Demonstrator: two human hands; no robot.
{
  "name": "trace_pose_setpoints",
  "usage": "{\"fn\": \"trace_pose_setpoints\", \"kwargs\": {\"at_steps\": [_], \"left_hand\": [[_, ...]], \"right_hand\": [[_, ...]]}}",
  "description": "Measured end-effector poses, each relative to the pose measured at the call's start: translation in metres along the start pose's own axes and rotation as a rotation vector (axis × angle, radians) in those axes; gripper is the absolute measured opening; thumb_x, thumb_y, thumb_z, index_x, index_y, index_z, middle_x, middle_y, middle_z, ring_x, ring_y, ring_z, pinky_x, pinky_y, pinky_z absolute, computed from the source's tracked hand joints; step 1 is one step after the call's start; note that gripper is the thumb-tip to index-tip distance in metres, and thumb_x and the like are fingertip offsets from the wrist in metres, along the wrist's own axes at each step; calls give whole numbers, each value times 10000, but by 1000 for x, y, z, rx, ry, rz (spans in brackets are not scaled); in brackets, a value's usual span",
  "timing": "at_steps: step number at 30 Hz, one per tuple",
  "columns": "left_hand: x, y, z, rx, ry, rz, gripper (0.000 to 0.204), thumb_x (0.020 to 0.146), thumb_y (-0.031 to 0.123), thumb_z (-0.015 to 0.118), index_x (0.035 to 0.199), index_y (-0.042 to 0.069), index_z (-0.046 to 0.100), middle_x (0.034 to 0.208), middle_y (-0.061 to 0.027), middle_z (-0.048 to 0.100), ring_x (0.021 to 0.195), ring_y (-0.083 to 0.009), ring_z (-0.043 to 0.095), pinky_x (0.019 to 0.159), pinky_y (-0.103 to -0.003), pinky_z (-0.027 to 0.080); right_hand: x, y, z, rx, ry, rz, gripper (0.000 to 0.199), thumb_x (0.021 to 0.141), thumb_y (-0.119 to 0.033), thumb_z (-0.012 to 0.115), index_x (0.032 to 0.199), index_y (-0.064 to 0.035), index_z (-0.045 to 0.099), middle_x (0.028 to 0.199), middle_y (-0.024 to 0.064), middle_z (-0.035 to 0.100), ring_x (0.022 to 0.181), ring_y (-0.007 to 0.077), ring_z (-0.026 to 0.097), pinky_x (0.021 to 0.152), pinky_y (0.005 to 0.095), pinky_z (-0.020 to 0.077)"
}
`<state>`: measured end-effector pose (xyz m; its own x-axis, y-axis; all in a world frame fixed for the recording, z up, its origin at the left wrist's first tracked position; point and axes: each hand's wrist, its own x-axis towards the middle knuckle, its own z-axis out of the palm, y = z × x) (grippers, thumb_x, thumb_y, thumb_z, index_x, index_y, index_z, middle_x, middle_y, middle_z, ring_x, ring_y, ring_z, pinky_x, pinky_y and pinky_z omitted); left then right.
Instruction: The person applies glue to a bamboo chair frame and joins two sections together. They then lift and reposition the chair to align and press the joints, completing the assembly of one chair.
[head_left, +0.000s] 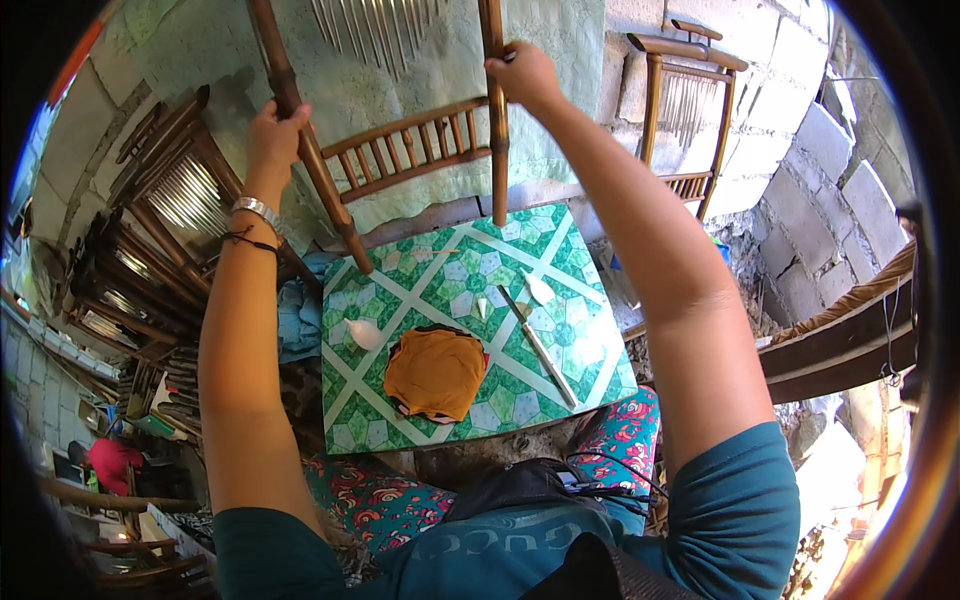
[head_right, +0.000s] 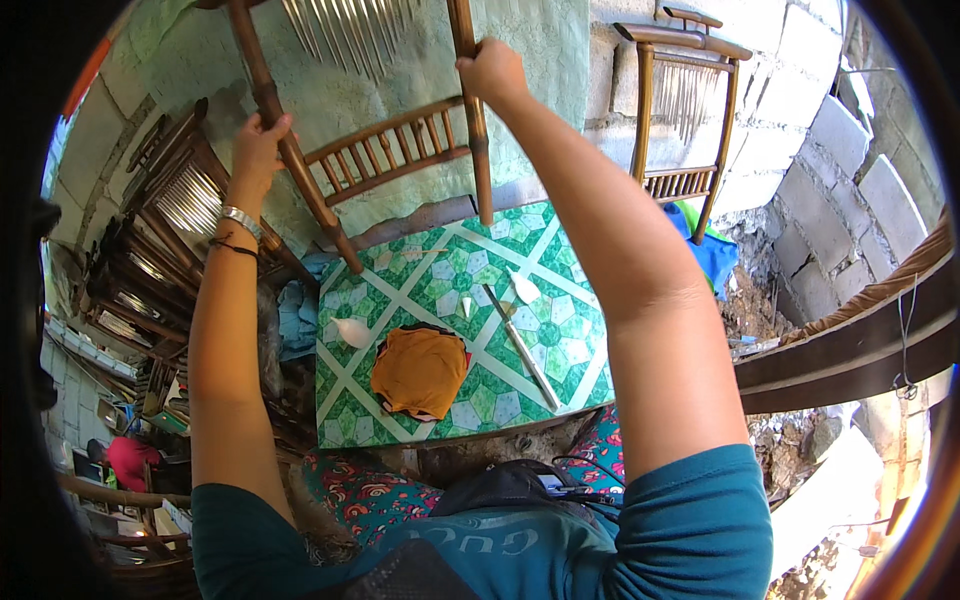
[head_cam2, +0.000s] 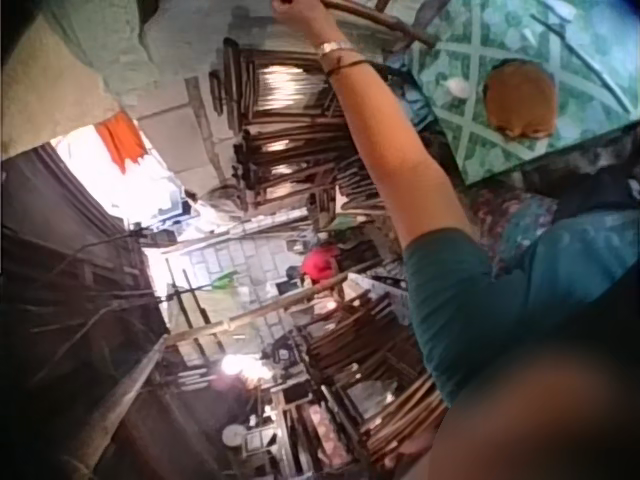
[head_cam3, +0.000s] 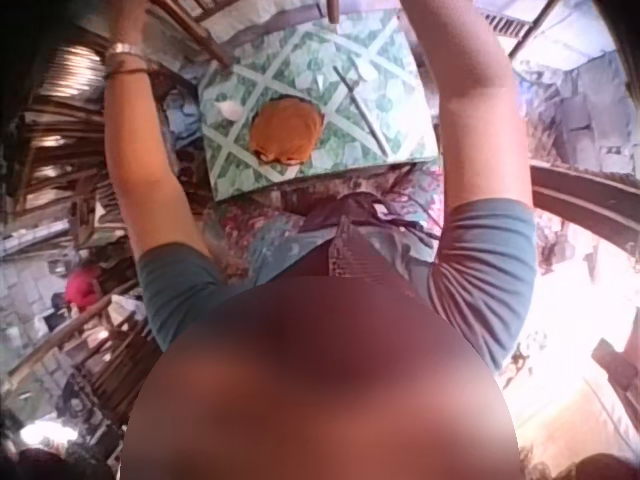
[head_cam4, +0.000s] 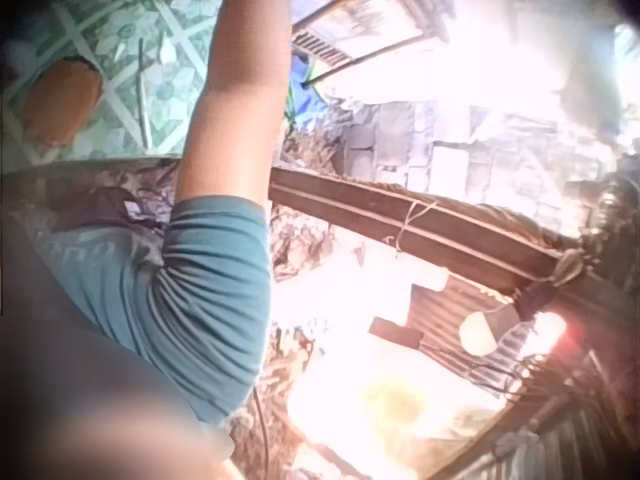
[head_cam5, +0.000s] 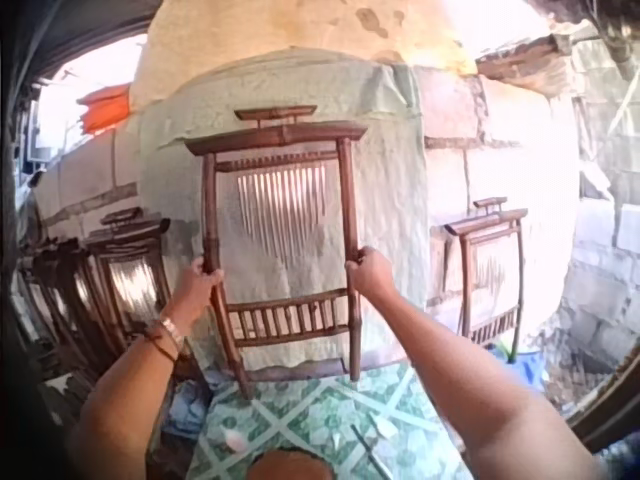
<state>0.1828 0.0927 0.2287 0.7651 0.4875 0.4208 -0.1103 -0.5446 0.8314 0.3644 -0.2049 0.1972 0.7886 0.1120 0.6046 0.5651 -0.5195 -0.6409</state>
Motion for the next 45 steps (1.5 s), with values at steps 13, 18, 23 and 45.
{"fn": "trace_pose_setpoints", "kwargs": {"at_steps": [13, 18, 23, 45], "left_hand": [[-60, 138, 134, -437, -360, 190, 402, 889, 206, 750, 1182, 17, 549, 1090, -97, 641, 1009, -248, 686, 753, -417, 612], [-78, 169, 241, -531, -373, 96, 273, 840, 54, 711, 1051, 44, 538, 889, -84, 594, 723, -226, 640, 577, -441, 600], [-100, 147, 355, -547, -341, 326, 290, 792, 20, 749, 1017, 29, 567, 860, -91, 622, 738, -207, 639, 644, -354, 549], [-165, 69, 529, -312, -434, 247, 406, 790, 201, 817, 1065, 13, 584, 983, -122, 708, 846, -224, 695, 785, -341, 539]], "right_hand": [[45, 53, -235, -193, 274, -16, 404, 822, -206, 696, 1176, -17, 646, 1001, 216, 701, 956, 335, 680, 768, 442, 568], [43, 156, -298, -277, 412, 83, 422, 832, -203, 688, 1207, -20, 627, 1034, 221, 695, 986, 351, 669, 823, 439, 546], [40, 297, -331, -339, 542, 164, 440, 841, -200, 679, 1237, -22, 608, 1067, 226, 689, 1016, 368, 658, 879, 435, 525], [-57, 430, -289, -416, 485, 468, 434, 848, -265, 685, 1256, -118, 656, 1022, 173, 732, 966, 339, 697, 890, 410, 521]]}}
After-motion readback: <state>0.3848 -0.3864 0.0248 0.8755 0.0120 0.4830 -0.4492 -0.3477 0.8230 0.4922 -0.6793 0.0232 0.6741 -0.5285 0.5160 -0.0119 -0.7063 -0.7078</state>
